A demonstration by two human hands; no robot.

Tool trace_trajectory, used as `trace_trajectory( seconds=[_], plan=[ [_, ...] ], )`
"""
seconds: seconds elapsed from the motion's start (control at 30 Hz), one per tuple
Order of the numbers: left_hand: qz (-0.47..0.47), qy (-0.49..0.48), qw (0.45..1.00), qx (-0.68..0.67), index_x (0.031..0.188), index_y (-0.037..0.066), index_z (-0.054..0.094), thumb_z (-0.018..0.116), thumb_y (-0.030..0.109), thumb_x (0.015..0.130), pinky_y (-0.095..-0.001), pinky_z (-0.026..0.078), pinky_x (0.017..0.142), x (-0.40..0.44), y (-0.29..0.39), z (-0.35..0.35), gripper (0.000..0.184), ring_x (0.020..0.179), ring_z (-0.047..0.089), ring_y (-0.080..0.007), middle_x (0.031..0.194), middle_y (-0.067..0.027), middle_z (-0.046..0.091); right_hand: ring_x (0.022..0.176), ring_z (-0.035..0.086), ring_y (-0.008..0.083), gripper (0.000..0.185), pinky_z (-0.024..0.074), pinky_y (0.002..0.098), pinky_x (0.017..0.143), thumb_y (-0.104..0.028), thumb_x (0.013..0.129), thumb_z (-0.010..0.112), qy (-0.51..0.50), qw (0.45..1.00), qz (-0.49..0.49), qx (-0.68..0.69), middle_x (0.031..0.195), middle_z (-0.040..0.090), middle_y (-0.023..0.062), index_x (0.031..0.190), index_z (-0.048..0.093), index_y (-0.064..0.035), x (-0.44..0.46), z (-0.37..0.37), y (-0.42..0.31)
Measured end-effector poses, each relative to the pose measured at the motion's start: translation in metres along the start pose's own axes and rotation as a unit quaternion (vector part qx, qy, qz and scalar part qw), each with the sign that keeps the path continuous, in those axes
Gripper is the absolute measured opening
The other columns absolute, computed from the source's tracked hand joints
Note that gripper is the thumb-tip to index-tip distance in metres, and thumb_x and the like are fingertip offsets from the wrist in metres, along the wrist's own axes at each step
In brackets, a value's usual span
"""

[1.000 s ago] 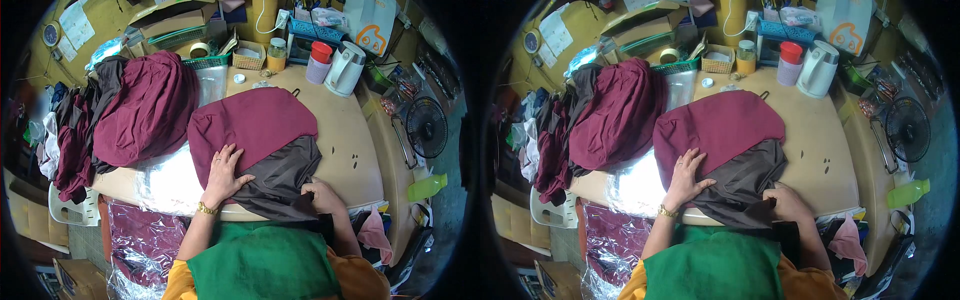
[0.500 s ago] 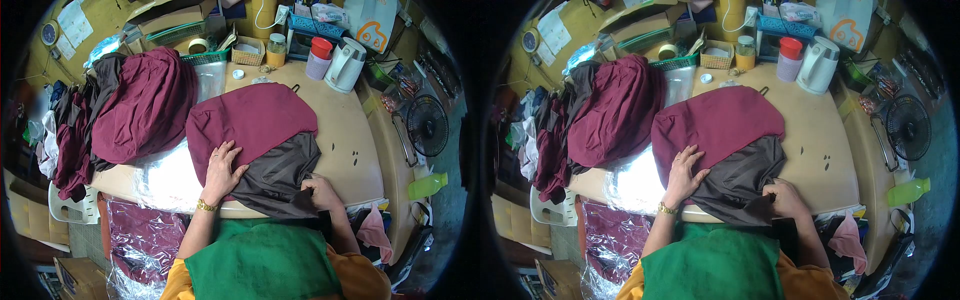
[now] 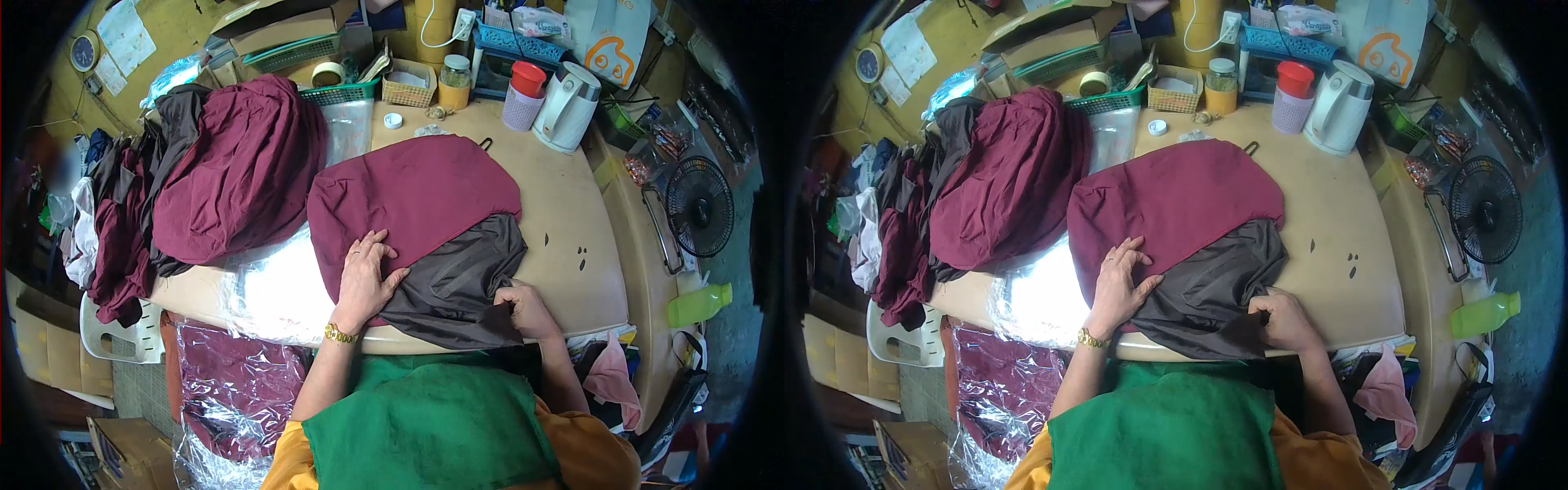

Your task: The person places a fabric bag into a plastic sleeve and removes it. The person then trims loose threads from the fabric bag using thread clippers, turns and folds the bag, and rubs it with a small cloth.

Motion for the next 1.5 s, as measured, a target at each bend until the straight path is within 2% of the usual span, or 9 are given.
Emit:
trace_trajectory(
  seconds=[0.13, 0.2, 0.73, 1.03, 1.1, 1.23, 1.3, 1.4, 1.5],
  plan=[
    [-0.004, 0.003, 1.000, -0.004, 0.091, 0.005, 0.059, 0.081, 0.020, 0.075, -0.0490, 0.034, 0.111, -0.001, 0.001, -0.001, 0.031, 0.132, 0.048, -0.0375, 0.136, -0.0192, 0.056, 0.065, 0.050, 0.0291, 0.014, 0.0405, 0.0363, 0.062, -0.001, 0.066, 0.069, 0.001, 1.000, 0.006, 0.002, 0.066, 0.055, 0.0114, 0.072, 0.057, -0.0050, 0.000, 0.003, 0.011],
    [-0.006, 0.001, 1.000, -0.003, 0.091, 0.005, 0.059, 0.081, 0.020, 0.075, -0.0487, 0.035, 0.111, -0.001, 0.001, -0.001, 0.031, 0.132, 0.048, -0.0375, 0.136, -0.0192, 0.056, 0.065, 0.050, 0.0283, 0.015, 0.0405, 0.0358, 0.063, -0.001, 0.066, 0.070, -0.018, 0.996, 0.071, 0.044, 0.067, 0.054, 0.0112, 0.073, 0.057, -0.0052, -0.002, 0.006, 0.021],
    [-0.005, 0.001, 1.000, 0.004, 0.090, 0.006, 0.059, 0.081, 0.021, 0.075, -0.0488, 0.035, 0.111, -0.001, 0.001, 0.000, 0.030, 0.131, 0.049, -0.0369, 0.135, -0.0182, 0.057, 0.070, 0.052, 0.0277, 0.016, 0.0398, 0.0367, 0.064, 0.002, 0.062, 0.066, -0.041, 0.998, 0.038, 0.036, 0.068, 0.054, 0.0100, 0.072, 0.055, -0.0040, 0.000, 0.002, 0.010],
    [-0.011, 0.005, 1.000, -0.001, 0.088, 0.006, 0.060, 0.082, 0.020, 0.074, -0.0475, 0.037, 0.109, -0.001, 0.002, -0.001, 0.030, 0.131, 0.049, -0.0375, 0.135, -0.0182, 0.058, 0.070, 0.051, 0.0236, 0.027, 0.0404, 0.0355, 0.064, -0.010, 0.067, 0.078, 0.003, 1.000, 0.024, -0.001, 0.068, 0.053, 0.0117, 0.070, 0.053, 0.0000, -0.002, 0.004, 0.005],
    [-0.008, 0.004, 1.000, -0.002, 0.088, 0.006, 0.059, 0.082, 0.020, 0.074, -0.0477, 0.036, 0.109, -0.002, 0.000, 0.000, 0.030, 0.130, 0.049, -0.0376, 0.135, -0.0181, 0.058, 0.071, 0.053, 0.0211, 0.038, 0.0418, 0.0349, 0.064, -0.023, 0.069, 0.086, 0.094, 0.978, 0.065, 0.172, 0.072, 0.054, 0.0134, 0.076, 0.059, 0.0032, -0.007, 0.013, 0.017],
    [-0.009, 0.008, 1.000, -0.010, 0.088, 0.006, 0.059, 0.082, 0.020, 0.074, -0.0484, 0.036, 0.110, -0.002, 0.001, 0.000, 0.030, 0.130, 0.049, -0.0379, 0.135, -0.0183, 0.057, 0.071, 0.055, 0.0183, 0.048, 0.0438, 0.0335, 0.063, -0.032, 0.070, 0.089, 0.019, 0.994, 0.078, 0.076, 0.078, 0.056, 0.0130, 0.086, 0.065, 0.0070, -0.011, 0.016, 0.047],
    [-0.005, 0.005, 1.000, -0.008, 0.088, 0.006, 0.059, 0.082, 0.020, 0.074, -0.0484, 0.036, 0.111, -0.002, 0.000, 0.001, 0.030, 0.130, 0.049, -0.0381, 0.135, -0.0185, 0.057, 0.071, 0.055, 0.0173, 0.047, 0.0452, 0.0335, 0.064, -0.027, 0.072, 0.088, 0.096, 0.991, -0.020, 0.091, 0.081, 0.057, 0.0121, 0.095, 0.068, 0.0082, -0.008, 0.017, 0.039],
    [-0.006, 0.001, 1.000, -0.005, 0.087, 0.006, 0.059, 0.082, 0.020, 0.074, -0.0484, 0.036, 0.110, -0.003, 0.001, 0.000, 0.030, 0.130, 0.049, -0.0386, 0.135, -0.0188, 0.057, 0.081, 0.059, 0.0168, 0.043, 0.0480, 0.0330, 0.071, -0.024, 0.074, 0.087, 0.063, 0.987, 0.057, 0.140, 0.086, 0.061, 0.0106, 0.098, 0.069, 0.0070, -0.008, 0.013, 0.023],
    [-0.005, 0.004, 1.000, -0.005, 0.087, 0.006, 0.059, 0.081, 0.020, 0.074, -0.0485, 0.036, 0.110, 0.000, 0.001, 0.000, 0.029, 0.130, 0.049, -0.0387, 0.135, -0.0192, 0.057, 0.089, 0.062, 0.0171, 0.042, 0.0497, 0.0315, 0.079, -0.022, 0.077, 0.085, 0.062, 0.973, 0.057, 0.215, 0.093, 0.064, 0.0078, 0.104, 0.069, 0.0058, -0.005, 0.011, 0.006]
  ],
)
Point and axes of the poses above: each hand's wrist, its own x-axis towards the middle knuckle, its own z-axis out of the palm, y = z × x, the point moved 3 cm from there along x, towards the middle knuckle
